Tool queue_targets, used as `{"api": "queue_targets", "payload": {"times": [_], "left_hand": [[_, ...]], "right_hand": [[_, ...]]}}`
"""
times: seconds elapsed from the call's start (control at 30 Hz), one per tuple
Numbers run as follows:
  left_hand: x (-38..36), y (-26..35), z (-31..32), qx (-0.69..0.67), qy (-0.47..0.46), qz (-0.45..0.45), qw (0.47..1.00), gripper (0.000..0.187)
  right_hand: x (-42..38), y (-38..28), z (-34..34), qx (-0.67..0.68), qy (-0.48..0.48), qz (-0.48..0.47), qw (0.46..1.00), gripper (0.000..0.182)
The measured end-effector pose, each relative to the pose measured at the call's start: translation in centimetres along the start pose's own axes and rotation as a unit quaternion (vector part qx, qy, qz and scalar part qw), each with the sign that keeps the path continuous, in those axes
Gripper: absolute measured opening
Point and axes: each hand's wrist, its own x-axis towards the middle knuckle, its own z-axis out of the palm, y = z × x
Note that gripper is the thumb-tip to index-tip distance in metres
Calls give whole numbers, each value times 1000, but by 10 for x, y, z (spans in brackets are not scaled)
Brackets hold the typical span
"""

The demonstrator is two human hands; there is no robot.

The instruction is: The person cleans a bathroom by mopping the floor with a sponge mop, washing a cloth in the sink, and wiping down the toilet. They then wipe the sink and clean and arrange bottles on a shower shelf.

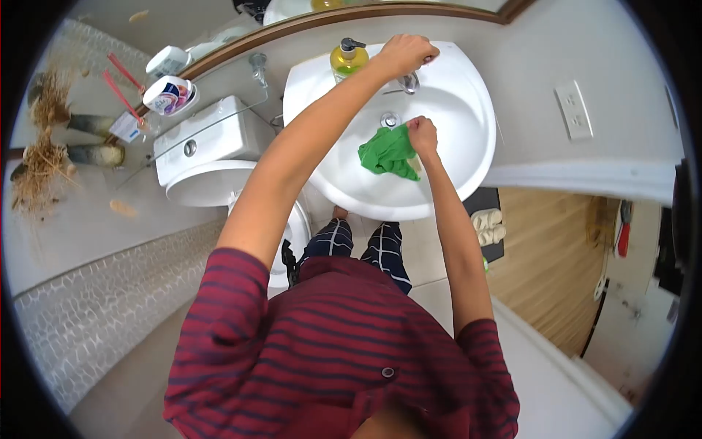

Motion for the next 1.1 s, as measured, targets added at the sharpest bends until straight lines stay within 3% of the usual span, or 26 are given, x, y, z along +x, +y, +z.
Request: {"api": "queue_targets", "payload": {"times": [0.03,0.1,0.13,0.2,0.23,0.3,0.33,0.4,0.43,0.5,0.57,0.6,0.63,0.67,0.73,0.77,0.83,0.87,0.9,0.93,1.0,1.03,1.1], "left_hand": [[2,-4,1,20,-26,20,999,25],[-26,7,27,-38,221,60,973,37],[-44,19,48,2,278,54,959,47],[-114,58,88,-61,294,-68,952,48],[-141,69,123,-67,269,-192,941,47],[-162,92,184,-23,242,-401,883,41],[-165,97,207,-2,153,-432,889,39],[-156,102,240,27,-26,-472,881,36],[-147,110,247,-17,-97,-443,891,34],[-127,117,255,-100,-233,-374,892,31],[-110,105,245,-323,-138,-389,852,33],[-100,98,242,-428,-86,-384,814,34],[-91,88,247,-557,72,-431,707,33],[-83,77,252,-655,227,-453,561,32],[-67,64,230,-744,399,-385,374,18],[-70,30,262,-658,363,-383,538,21],[-68,6,271,-601,282,-400,633,26],[-57,16,220,-650,249,-429,576,28],[-52,26,179,-695,213,-457,513,30],[-53,30,159,-681,220,-447,537,32],[-60,30,136,-651,229,-424,587,35],[-70,25,149,-610,276,-442,597,35],[-96,20,174,-521,364,-475,609,34]], "right_hand": [[19,-8,4,-16,-61,16,998,21],[56,-7,18,-1,-156,38,987,28],[77,-1,32,34,-186,46,981,30],[112,35,78,98,-256,68,959,36],[122,52,100,127,-293,87,944,39],[104,15,78,267,-384,262,844,46],[90,-7,64,283,-380,285,833,47],[75,-24,46,316,-358,330,814,51],[76,-16,47,377,-380,318,782,46],[61,-29,15,363,-397,238,809,36],[45,-45,-19,351,-398,173,830,19],[42,-46,-28,333,-410,155,835,20],[38,-46,-36,314,-421,138,840,21],[36,-45,-41,295,-432,120,844,23],[38,-38,-47,350,-370,42,860,25],[42,-37,-49,376,-338,1,863,26],[54,-24,-45,275,-178,-153,932,25],[61,-15,-39,217,-96,-228,944,25],[69,-7,-32,231,-101,-235,939,26],[71,-3,-31,282,-198,-142,928,27],[73,0,-30,368,-371,52,851,30],[74,0,-21,318,-379,28,869,40],[76,-4,0,219,-321,-133,912,45]]}}
